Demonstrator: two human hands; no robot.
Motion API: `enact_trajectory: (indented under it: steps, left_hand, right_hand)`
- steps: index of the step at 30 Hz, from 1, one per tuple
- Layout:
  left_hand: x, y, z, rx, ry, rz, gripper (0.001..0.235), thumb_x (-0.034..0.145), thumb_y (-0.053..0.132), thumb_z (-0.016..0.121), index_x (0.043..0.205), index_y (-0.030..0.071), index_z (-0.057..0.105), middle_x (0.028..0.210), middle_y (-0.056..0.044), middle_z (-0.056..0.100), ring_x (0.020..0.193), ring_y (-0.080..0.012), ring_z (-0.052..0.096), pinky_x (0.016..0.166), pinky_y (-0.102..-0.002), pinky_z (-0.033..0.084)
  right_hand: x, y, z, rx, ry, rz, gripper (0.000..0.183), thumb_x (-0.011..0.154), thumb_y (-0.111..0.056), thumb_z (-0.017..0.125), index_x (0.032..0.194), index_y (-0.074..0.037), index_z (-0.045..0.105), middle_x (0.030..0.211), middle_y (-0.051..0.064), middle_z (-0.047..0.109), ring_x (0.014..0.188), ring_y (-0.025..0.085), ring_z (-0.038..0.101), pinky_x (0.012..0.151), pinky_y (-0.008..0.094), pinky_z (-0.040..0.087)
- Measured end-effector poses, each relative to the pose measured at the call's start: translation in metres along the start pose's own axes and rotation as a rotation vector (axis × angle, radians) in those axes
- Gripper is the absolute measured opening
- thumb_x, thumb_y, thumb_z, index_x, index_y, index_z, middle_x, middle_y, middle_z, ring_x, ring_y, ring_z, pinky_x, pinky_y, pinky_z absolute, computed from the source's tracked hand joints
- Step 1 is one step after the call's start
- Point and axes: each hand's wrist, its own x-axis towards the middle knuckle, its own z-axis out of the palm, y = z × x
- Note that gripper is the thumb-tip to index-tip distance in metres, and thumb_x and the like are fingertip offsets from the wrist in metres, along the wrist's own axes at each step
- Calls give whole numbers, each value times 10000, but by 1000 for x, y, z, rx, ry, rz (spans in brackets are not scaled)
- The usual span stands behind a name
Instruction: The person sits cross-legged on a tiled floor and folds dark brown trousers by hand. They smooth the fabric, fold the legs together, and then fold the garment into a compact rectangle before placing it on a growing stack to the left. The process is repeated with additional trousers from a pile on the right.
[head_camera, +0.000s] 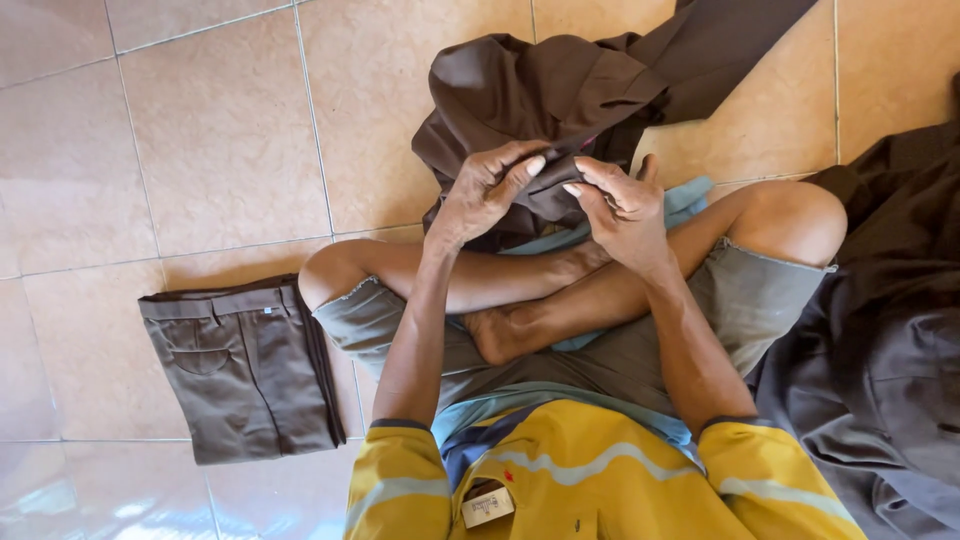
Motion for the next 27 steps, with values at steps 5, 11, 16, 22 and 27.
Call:
enact_trajectory:
  steps: [5,11,16,22,27]
  left_hand:
    - [-6,-23,7,68,134,-87,284,836,118,869,1106,109,778,960,-94,784,985,-195,734,927,-396,578]
    - [-1,-76,-116,430,1012,-203,268,975,488,660,1051,235,706,940,-23,772,928,-197,740,911,-348,548]
    - [-67,-98,-198,406,1470,-107,256,944,366,703,916,126,620,757,-67,713,745,-182,680,749,-342,529]
    - [-124,-133,-213,457,1534,-213,292,942,339,731,907,77,607,723,-89,638,691,-202,627,705,-356,508]
    - [-119,-108,-176,374,1521,-303,369,860,426,679,852,66,600,765,-111,708,719,-256,661,697,-416,502]
  right_hand:
    - [-8,24,31,57,262,-169,389,990,17,749,1337,78,584,1129,230,719,1019,374,736,881,425,597]
    - [-33,7,98,-115,-110,-489,354,992,-332,711,1175,-30,738,935,162,684,867,353,715,733,424,600]
    - [-61,126,154,-631,-626,-196,511,999,-346,574,1482,-179,557,1423,231,567,1318,441,556,1004,611,440]
    - [-3,179,79,-1156,-660,19,434,1060,-159,509,1439,-327,636,1599,91,542,1500,342,434,1118,743,188]
    - [39,257,-25,-1259,-510,384,510,1000,-104,450,1474,-267,549,1711,323,151,1512,623,64,1082,824,-92]
